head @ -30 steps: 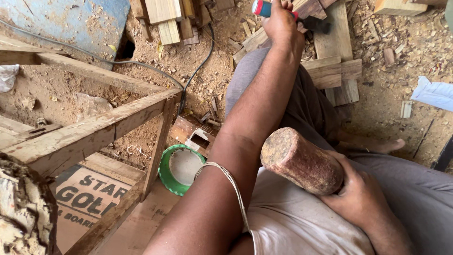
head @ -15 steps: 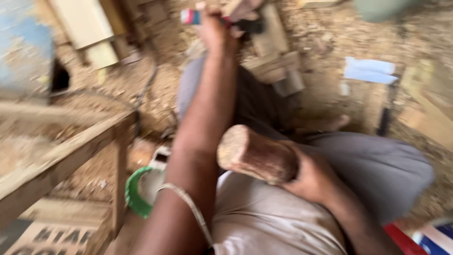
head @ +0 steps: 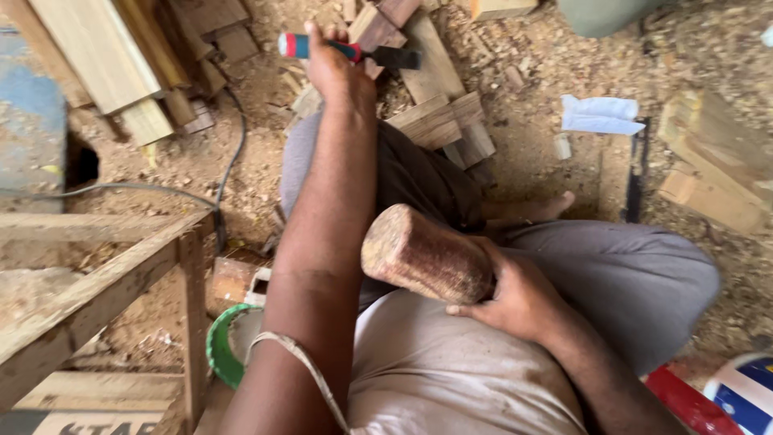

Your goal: The person carves and shapes wood pieces using a chisel and a wooden mallet while sitting on the floor. They use the mallet to strike the chisel, removing wood from several small wooden components and joining them together.

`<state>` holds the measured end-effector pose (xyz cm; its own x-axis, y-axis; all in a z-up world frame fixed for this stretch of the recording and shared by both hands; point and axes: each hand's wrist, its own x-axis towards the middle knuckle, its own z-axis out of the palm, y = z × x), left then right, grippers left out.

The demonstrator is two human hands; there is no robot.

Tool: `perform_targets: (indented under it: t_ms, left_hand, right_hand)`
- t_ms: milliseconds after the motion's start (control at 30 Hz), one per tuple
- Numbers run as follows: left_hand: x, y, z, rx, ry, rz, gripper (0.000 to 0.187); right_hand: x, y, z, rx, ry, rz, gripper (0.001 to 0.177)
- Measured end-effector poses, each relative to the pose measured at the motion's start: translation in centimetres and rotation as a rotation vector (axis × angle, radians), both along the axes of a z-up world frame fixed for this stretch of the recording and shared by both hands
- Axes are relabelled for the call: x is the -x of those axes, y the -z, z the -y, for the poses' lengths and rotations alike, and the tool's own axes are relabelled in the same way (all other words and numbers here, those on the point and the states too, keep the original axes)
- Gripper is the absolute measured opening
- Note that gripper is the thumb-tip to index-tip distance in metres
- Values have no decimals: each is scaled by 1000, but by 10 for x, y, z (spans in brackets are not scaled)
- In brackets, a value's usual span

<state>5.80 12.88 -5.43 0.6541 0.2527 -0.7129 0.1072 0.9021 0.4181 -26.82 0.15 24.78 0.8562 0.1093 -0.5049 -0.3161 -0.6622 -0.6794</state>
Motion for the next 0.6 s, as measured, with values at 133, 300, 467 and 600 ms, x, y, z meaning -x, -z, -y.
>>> perform_targets:
  t_ms: [133,300,467,600]
  left_hand:
    - [11,-15,-6,-52,104,-71,47]
    - [17,-47,-9,-74,114,-91,47]
    - [15,-50,-9,-74,107,-113,46]
    - [16,-48,-7,-100,108,-110,45]
  right_hand:
    - [-2,2,-1,44,7,-32,91]
    - [-3,2,0,27,-7,-32,90]
    - [-6,1,-1,56,-7,-53,91]
    - [-6,0,-1,61,-10,-72,91]
